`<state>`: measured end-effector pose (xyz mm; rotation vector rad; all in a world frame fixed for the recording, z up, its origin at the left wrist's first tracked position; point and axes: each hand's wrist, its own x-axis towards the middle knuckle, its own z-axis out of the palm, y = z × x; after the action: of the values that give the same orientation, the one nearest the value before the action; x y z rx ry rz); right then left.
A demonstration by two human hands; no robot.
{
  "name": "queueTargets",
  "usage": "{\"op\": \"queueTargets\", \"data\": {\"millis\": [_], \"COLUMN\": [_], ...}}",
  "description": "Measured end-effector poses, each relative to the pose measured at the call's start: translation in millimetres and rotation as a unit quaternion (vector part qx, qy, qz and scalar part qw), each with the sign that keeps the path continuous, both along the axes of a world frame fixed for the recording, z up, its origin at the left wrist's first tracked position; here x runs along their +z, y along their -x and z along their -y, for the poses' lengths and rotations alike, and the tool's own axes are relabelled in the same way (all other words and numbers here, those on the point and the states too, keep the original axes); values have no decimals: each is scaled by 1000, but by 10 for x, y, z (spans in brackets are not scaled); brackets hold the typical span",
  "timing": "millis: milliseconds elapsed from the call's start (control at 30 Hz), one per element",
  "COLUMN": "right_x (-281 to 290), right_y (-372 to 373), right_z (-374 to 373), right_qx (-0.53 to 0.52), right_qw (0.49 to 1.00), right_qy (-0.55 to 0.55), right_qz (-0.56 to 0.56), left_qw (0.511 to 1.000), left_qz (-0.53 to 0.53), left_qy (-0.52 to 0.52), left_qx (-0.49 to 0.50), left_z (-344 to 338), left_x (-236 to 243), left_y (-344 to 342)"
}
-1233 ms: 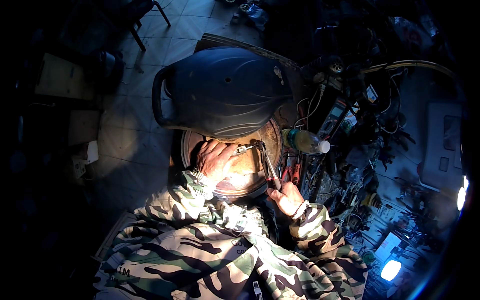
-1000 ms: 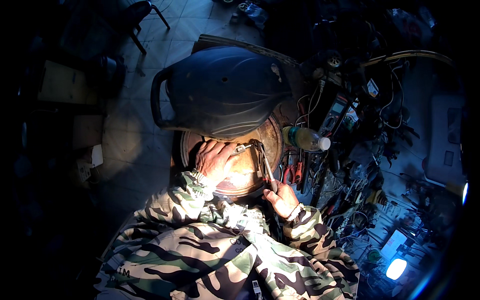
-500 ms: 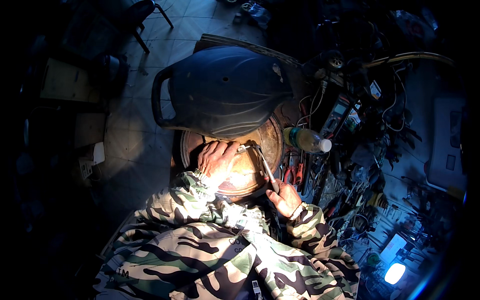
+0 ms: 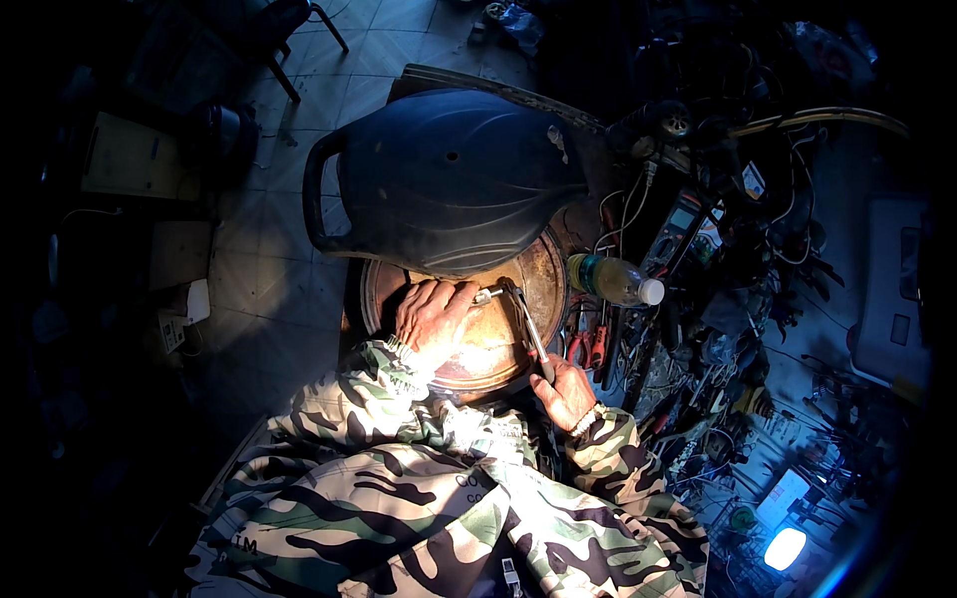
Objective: The person works on a small mechanical component on a cluttered workbench, using pliers and a screwdriver to adjust and tighten parts. They apply liquid from a bottle to the component and continue manipulating it with tools throughout the clip.
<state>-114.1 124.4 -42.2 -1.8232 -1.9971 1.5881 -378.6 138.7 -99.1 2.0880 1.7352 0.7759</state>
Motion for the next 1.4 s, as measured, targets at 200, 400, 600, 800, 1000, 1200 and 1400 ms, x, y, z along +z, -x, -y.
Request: {"op": "queueTargets", "data": {"millis": [200, 400, 600, 800, 1000, 1200, 1400], "right_x": [-15, 134, 306, 437, 557, 386, -8], "right_y": [4, 106, 178, 174, 247, 112, 28], "right_z": [0, -54, -167, -405, -475, -325, -34], "right_qx": [6, -16, 14, -7, -40, 22, 13], "right_qw": [1000, 1000, 998, 987, 982, 990, 999], "right_qy": [-19, 8, 51, 154, 184, 130, -1], "right_qz": [-6, 16, 37, 43, 21, 46, 30], "left_qw": [1000, 1000, 999, 999, 999, 1000, 1000], "left_qz": [-2, 24, 20, 31, 35, 27, 28], "left_qy": [-3, -13, -15, -32, -21, 1, -4], "left_qx": [4, 9, 24, 10, 11, 13, 3], "left_z": [15, 3, 59, 13, 24, 38, 30], "left_x": [6, -46, 46, 1, -6, -27, -34], "left_y": [6, -17, -1, -9, 2, 8, 17]}}
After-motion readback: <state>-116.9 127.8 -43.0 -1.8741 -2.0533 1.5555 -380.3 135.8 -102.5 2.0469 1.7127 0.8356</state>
